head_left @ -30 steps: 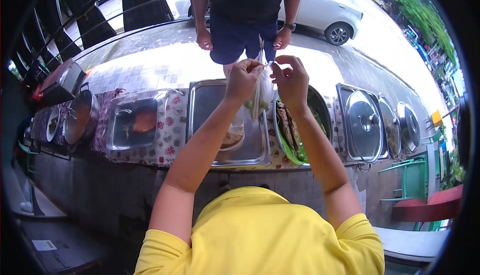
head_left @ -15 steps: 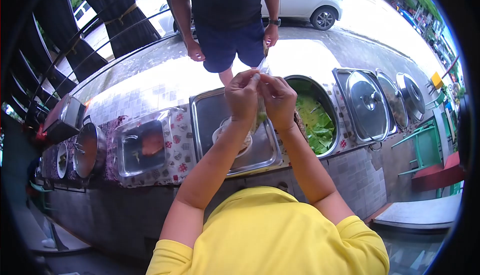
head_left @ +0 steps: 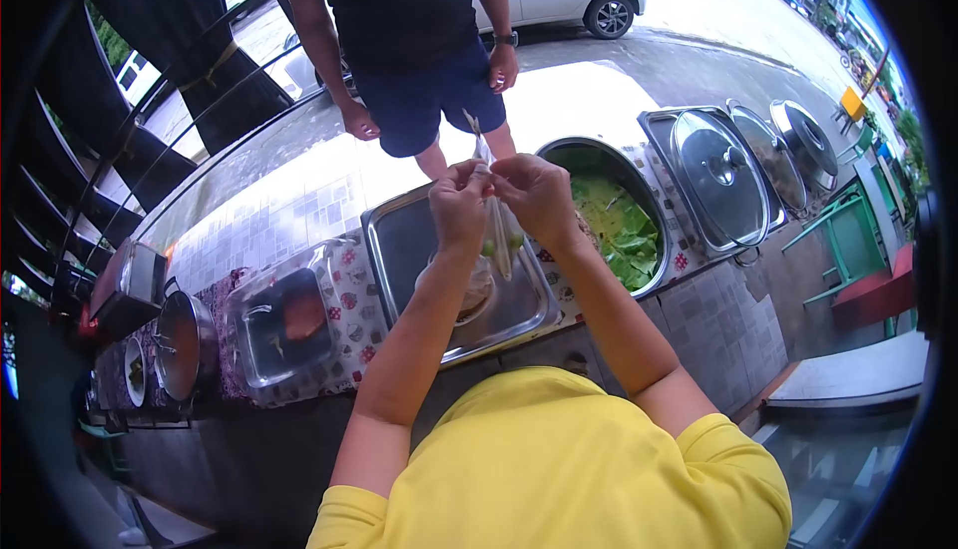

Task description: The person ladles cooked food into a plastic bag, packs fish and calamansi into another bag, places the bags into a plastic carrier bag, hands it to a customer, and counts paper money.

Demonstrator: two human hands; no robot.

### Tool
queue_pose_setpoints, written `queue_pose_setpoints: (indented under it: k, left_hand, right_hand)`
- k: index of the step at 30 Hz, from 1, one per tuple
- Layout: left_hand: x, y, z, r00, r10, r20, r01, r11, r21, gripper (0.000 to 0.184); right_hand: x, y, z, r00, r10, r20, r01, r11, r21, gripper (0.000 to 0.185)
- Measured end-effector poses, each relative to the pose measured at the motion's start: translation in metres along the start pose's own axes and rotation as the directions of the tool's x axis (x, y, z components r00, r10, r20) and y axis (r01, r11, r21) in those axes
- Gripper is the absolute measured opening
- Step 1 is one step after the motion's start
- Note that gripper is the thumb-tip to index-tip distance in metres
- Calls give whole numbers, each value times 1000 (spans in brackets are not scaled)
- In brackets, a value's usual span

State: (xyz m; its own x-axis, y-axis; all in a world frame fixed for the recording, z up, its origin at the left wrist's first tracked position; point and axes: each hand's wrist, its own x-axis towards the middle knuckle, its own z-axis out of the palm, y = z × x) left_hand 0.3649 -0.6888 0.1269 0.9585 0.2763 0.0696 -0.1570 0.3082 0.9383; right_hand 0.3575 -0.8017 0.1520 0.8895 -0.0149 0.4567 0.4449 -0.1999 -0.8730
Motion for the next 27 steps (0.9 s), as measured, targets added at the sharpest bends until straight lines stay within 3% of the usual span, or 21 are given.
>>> queue_pose_setpoints:
  k: [3, 9, 15, 20, 21, 23, 24, 27]
  left_hand:
    - [0, -8, -2, 1000, -12, 11, 12, 1000, -29, 9]
    - [-6, 2, -3, 999, 4, 35, -7, 996, 92, 10]
    - [-2, 3, -17, 991, 24, 128, -54, 972, 229, 10]
    - [1, 12, -31, 961, -60, 269, -50, 922, 384, 13]
    - [7, 11, -37, 936, -176, 305, 93, 959, 266, 14]
    - [19, 6, -50, 831, -374, 411, 393, 919, 41, 15]
    - [20, 3, -53, 827, -385, 409, 426, 905, -10, 15]
    - [21, -2, -55, 820, -403, 406, 493, 858, -143, 14]
  right_hand:
    - [-4, 7, 9, 996, -90, -30, 88, 995, -45, 12]
    - [-11, 13, 8, 997, -72, -24, 68, 991, -118, 12]
    - [-2, 22, 7, 983, -145, 112, 169, 955, -246, 12]
    - [1, 26, 8, 989, -31, 147, 60, 978, -200, 11]
    - [2, 27, 10, 989, 12, 146, 16, 981, -193, 10]
    - [5, 45, 11, 952, 174, 252, -207, 972, 114, 10]
    - [5, 56, 12, 917, 236, 322, -324, 912, 252, 10]
    - [2, 64, 22, 958, 166, 235, -230, 933, 278, 11]
